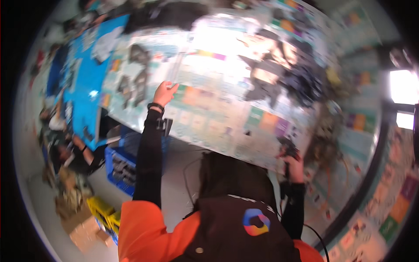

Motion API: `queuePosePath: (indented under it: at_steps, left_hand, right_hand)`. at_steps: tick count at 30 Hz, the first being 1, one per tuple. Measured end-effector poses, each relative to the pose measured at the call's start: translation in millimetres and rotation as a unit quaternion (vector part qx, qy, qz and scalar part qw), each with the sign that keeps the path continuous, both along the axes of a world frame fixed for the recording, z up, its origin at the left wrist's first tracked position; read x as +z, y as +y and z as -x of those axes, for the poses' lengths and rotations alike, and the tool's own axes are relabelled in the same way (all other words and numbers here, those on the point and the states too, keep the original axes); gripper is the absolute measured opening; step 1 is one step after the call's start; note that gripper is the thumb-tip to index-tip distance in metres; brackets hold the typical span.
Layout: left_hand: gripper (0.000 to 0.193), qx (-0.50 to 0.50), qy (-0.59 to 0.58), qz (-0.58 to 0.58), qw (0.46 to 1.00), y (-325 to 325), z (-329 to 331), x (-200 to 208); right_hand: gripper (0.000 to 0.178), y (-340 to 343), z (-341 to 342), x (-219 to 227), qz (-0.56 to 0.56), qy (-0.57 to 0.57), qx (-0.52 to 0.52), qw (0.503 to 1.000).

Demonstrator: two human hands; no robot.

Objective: Using a handheld heat gun or specialized adhesive tool to process shoe upper components on a manufacturing table.

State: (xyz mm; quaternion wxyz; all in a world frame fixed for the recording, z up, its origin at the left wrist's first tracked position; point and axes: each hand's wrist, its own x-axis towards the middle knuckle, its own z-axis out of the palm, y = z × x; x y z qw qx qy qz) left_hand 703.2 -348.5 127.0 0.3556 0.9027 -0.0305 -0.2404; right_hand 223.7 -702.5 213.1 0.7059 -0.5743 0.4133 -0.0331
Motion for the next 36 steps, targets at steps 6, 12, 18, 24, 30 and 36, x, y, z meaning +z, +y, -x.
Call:
queuePosePath:
  at_steps: [6,12,18,24,30,36]
  left_hand:
    - [0.061,-0.190,-0.117,0.059,0.973,-190.4,124.6,-82.6]
    - [0.066,-0.204,-0.232,-0.015,0.951,-298.5,153.1,-39.8]
    - [0.056,-0.165,-0.146,-0.089,0.971,-333.0,120.1,-51.5]
    - [0.022,-0.052,0.105,0.337,0.934,-324.7,135.9,0.0]
    - [0.030,-0.253,0.188,0.237,0.919,-271.1,156.2,34.3]
    - [0.064,-0.320,-0.016,-0.101,0.942,-195.7,243.2,-6.3]
  right_hand:
    - [0.038,-3.1,-14.8,29.4,-0.059,0.057,0.000,0.997]
    - [0.037,-2.0,19.7,37.0,-0.046,0.065,-0.060,0.995]
    - [0.036,5.3,42.4,29.5,-0.028,0.071,-0.100,0.992]
    - [0.037,3.0,60.6,22.4,-0.036,0.058,-0.127,0.990]
    - [0.037,-3.7,51.5,19.3,-0.054,0.036,-0.102,0.993]
    - [0.034,0.3,52.2,18.9,-0.052,0.041,-0.075,0.995]
